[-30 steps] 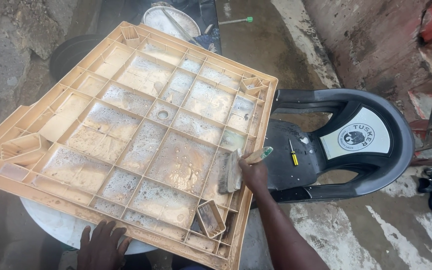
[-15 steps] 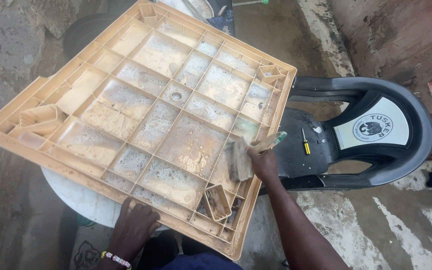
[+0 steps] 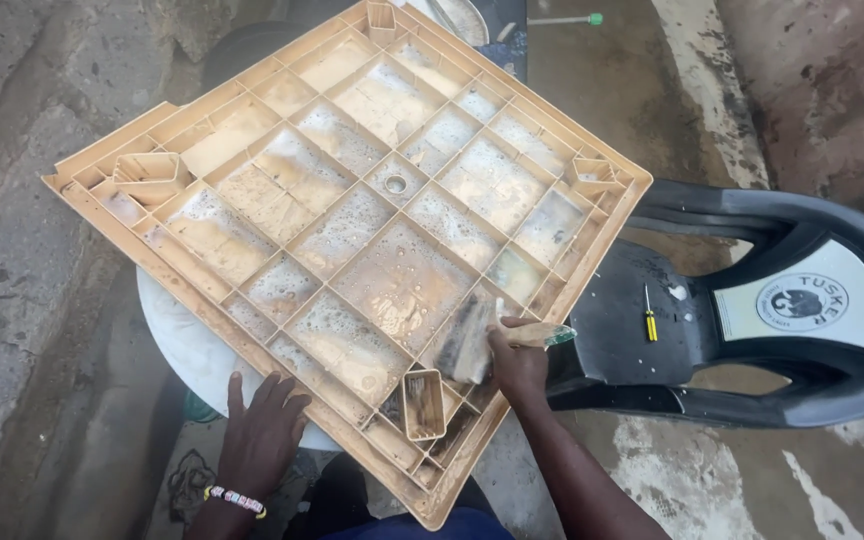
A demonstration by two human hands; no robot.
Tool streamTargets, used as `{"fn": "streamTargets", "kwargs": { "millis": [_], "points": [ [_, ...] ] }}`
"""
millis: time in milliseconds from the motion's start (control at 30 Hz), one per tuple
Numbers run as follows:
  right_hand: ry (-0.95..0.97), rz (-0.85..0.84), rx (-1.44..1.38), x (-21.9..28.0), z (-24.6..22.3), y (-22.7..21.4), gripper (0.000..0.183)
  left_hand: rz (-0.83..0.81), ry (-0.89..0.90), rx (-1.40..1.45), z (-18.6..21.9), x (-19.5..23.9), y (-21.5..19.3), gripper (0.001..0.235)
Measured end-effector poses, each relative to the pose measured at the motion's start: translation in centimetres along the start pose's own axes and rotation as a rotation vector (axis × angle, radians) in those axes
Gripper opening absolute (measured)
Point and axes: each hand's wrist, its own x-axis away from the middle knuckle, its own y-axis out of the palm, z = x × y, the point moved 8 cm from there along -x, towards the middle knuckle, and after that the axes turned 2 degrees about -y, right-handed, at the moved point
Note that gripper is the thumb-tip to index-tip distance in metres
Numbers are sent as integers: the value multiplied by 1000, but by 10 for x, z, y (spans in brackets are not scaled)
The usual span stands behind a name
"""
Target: The person cleans the underside of a plastic table using a brush and soapy water, scrubbing between the structural ribs of the table surface.
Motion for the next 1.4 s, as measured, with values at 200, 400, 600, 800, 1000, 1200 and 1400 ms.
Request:
{"fn": "streamTargets", "kwargs": {
  "millis": [200,400,600,800,1000,1200,1400],
  "points": [
    [-98,-149,162,-11,-15,-3,29,156,-374,-11,46,34,9,41],
    [-110,-314,219,-19,-24,-5,36,163,-786,119,104,66,19,50],
    [-210,-383,180,-22,-29,-11,34,50,-999,256,141,113,67,47],
    [-160,-326,82,-23,-28,1,32,37,-1021,284,166,112,58,54],
    [-22,-317,-50,-10,-16,-8,29,-4,-941,188,166,115,79,54],
    [21,-389,-26,-19,-27,-8,30,-101,-927,184,157,106,69,51],
    [40,-363,-6,-24,-6,-8,30,-226,-934,200,153,109,86,53]
  ]
}}
